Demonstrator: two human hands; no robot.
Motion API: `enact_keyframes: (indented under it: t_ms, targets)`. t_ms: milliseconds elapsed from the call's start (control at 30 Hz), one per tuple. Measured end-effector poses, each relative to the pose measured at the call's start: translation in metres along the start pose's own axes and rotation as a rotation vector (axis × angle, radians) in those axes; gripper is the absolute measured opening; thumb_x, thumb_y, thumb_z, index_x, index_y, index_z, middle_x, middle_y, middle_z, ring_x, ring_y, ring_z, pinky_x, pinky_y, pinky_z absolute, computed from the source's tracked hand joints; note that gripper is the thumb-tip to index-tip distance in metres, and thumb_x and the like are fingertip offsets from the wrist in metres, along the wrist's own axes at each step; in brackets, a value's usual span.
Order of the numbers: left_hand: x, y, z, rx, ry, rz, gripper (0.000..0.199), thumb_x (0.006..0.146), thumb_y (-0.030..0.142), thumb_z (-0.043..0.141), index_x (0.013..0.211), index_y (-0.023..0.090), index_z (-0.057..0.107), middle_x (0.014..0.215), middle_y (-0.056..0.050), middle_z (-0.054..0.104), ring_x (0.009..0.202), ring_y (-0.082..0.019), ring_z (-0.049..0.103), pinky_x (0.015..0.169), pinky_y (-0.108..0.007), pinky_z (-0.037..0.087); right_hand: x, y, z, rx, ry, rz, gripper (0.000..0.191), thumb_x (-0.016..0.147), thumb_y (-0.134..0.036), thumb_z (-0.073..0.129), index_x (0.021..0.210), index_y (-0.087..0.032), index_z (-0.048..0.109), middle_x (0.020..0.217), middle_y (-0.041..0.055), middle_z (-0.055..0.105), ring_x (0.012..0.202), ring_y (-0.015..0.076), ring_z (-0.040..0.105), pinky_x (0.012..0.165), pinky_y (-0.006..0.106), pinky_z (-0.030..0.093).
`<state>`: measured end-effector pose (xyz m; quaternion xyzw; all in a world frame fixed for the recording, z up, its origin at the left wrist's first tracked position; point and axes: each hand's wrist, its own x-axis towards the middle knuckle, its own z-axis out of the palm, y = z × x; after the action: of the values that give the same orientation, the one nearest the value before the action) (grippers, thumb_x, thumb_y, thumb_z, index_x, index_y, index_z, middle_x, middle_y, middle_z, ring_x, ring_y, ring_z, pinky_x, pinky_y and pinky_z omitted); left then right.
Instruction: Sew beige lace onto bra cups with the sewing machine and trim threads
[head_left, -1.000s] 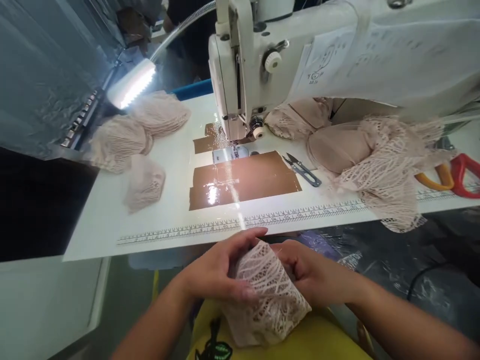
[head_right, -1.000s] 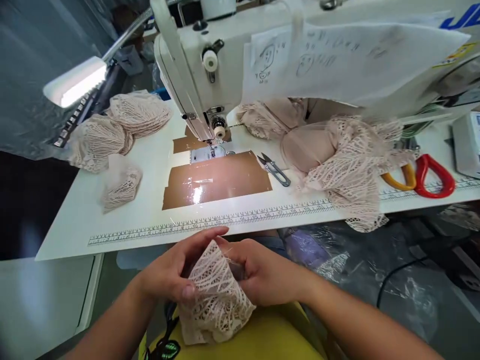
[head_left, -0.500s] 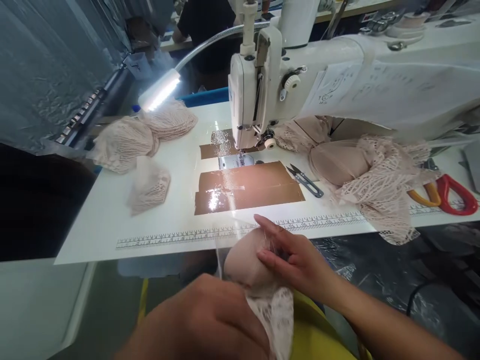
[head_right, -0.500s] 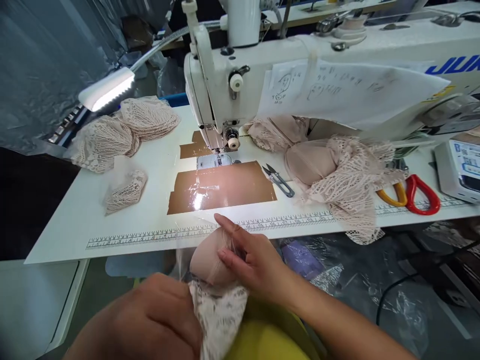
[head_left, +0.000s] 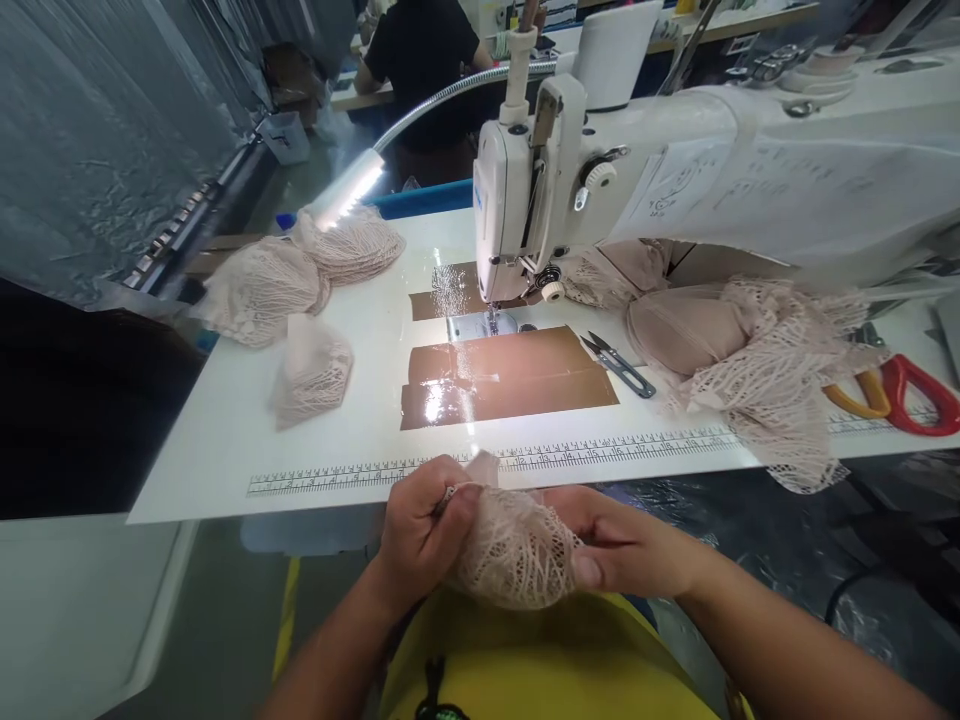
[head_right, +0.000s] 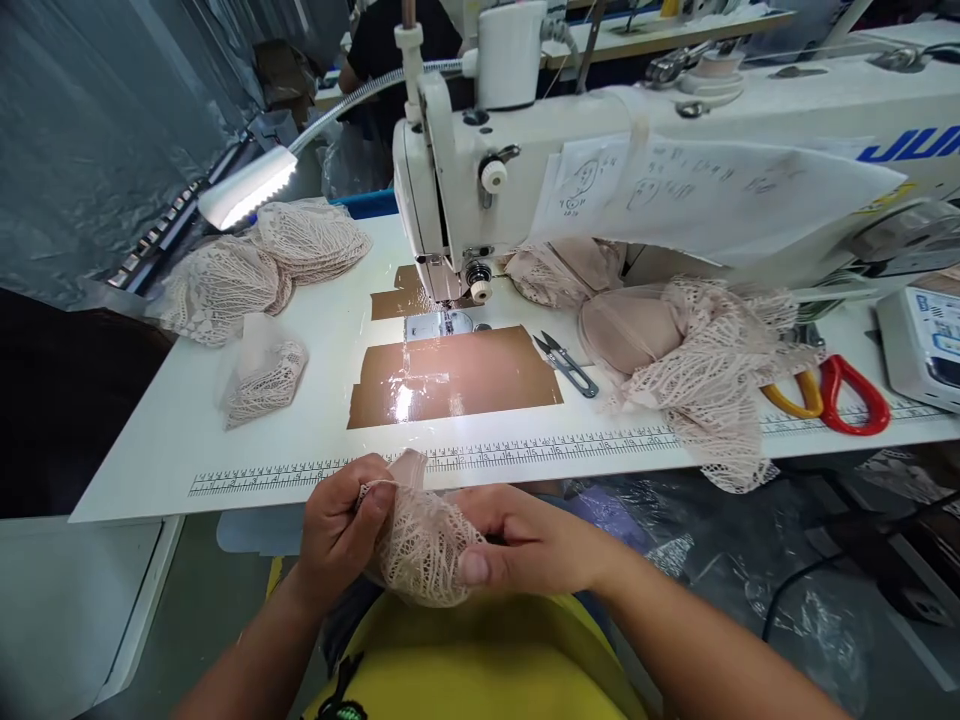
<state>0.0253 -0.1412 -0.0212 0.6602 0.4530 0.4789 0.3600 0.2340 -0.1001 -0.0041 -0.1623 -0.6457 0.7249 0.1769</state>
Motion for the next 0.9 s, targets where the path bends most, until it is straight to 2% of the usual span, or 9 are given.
enact_keyframes:
  t_ms: [133, 267, 367, 433, 500, 567, 667, 767, 900]
  targets:
    - [-0.001, 0.004, -0.002, 0.017, -0.042, 0.023, 0.02, 0.089, 0.018, 0.048, 0.069, 0.018, 0.05, 0.063, 0.002, 0.046, 0.058, -0.009, 0.044, 0.055, -0.022, 0.035, 0.004, -0.001, 0.0, -0.041, 0.141, -0.008, 0.04, 0.077, -0.051, 0.062, 0.087, -0.012, 0.065, 0.086, 0.0045, 0.057, 0.08, 0.0174, 0.052, 0.074, 0.026, 0.042]
    - [0.002, 0.007, -0.002, -0.014, -0.065, -0.077, 0.029, 0.09, 0.027, 0.048, 0.063, 0.017, 0.046, 0.057, 0.003, 0.042, 0.053, -0.009, 0.039, 0.052, -0.023, 0.031, 0.012, 0.006, 0.008, 0.033, 0.23, 0.056, 0.029, 0.08, -0.04, 0.063, 0.072, -0.012, 0.062, 0.07, 0.0005, 0.053, 0.066, 0.012, 0.047, 0.061, 0.023, 0.039]
    - [0.0, 0.004, -0.006, -0.359, 0.021, -0.355, 0.04, 0.091, 0.04, 0.045, 0.058, 0.018, 0.037, 0.051, 0.004, 0.034, 0.047, -0.009, 0.033, 0.048, -0.023, 0.031, 0.012, 0.013, 0.012, 0.182, 0.337, 0.055, 0.032, 0.073, -0.041, 0.069, 0.062, -0.012, 0.061, 0.062, -0.0003, 0.052, 0.058, 0.0111, 0.046, 0.054, 0.023, 0.037]
    - [-0.006, 0.0, -0.008, -0.681, 0.078, -0.515, 0.044, 0.09, 0.053, 0.037, 0.064, 0.019, 0.043, 0.054, 0.002, 0.043, 0.049, -0.011, 0.042, 0.054, -0.025, 0.04, 0.01, 0.014, 0.011, 0.286, 0.494, 0.015, 0.034, 0.068, -0.043, 0.073, 0.06, -0.012, 0.061, 0.058, -0.0004, 0.052, 0.055, 0.0115, 0.047, 0.052, 0.023, 0.036]
    - [-0.014, 0.0, -0.007, -0.946, 0.055, -0.581, 0.057, 0.082, 0.071, 0.031, 0.082, 0.019, 0.055, 0.074, -0.005, 0.06, 0.069, -0.018, 0.058, 0.068, -0.034, 0.048, 0.009, 0.013, 0.01, 0.367, 0.666, -0.065, 0.034, 0.066, -0.045, 0.075, 0.06, -0.014, 0.062, 0.055, -0.001, 0.053, 0.053, 0.0114, 0.046, 0.051, 0.024, 0.037]
    - [-0.02, 0.003, -0.002, -1.098, -0.029, -0.6, 0.078, 0.067, 0.083, 0.04, 0.106, 0.018, 0.057, 0.105, -0.013, 0.063, 0.097, -0.029, 0.059, 0.082, -0.042, 0.047, 0.011, 0.008, 0.009, 0.347, 0.762, -0.135, 0.032, 0.07, -0.043, 0.072, 0.059, -0.015, 0.061, 0.055, -0.002, 0.052, 0.052, 0.0104, 0.044, 0.05, 0.023, 0.037]
    - [-0.02, 0.015, 0.009, -1.077, -0.122, -0.649, 0.079, 0.06, 0.061, 0.071, 0.123, 0.016, 0.053, 0.118, -0.015, 0.059, 0.11, -0.033, 0.055, 0.09, -0.042, 0.045, 0.019, 0.0, 0.009, 0.106, 0.643, -0.129, 0.026, 0.078, -0.037, 0.066, 0.063, -0.016, 0.066, 0.065, 0.0006, 0.057, 0.062, 0.0131, 0.051, 0.058, 0.025, 0.042]
    - [-0.01, 0.023, 0.017, -1.023, -0.035, -0.69, 0.061, 0.067, 0.028, 0.074, 0.123, 0.016, 0.056, 0.108, -0.012, 0.066, 0.103, -0.029, 0.059, 0.087, -0.038, 0.046, 0.027, -0.005, 0.01, -0.017, 0.542, -0.084, 0.02, 0.079, -0.033, 0.065, 0.07, -0.016, 0.07, 0.077, 0.0032, 0.061, 0.073, 0.0167, 0.055, 0.068, 0.028, 0.045]
    - [-0.003, 0.017, 0.017, -1.012, 0.077, -0.703, 0.033, 0.069, 0.017, 0.071, 0.102, 0.017, 0.069, 0.087, -0.006, 0.07, 0.086, -0.021, 0.063, 0.075, -0.03, 0.049, 0.029, -0.008, 0.005, 0.221, 0.718, -0.067, 0.017, 0.072, -0.035, 0.073, 0.073, -0.018, 0.072, 0.069, 0.0014, 0.064, 0.067, 0.0158, 0.055, 0.066, 0.029, 0.047]
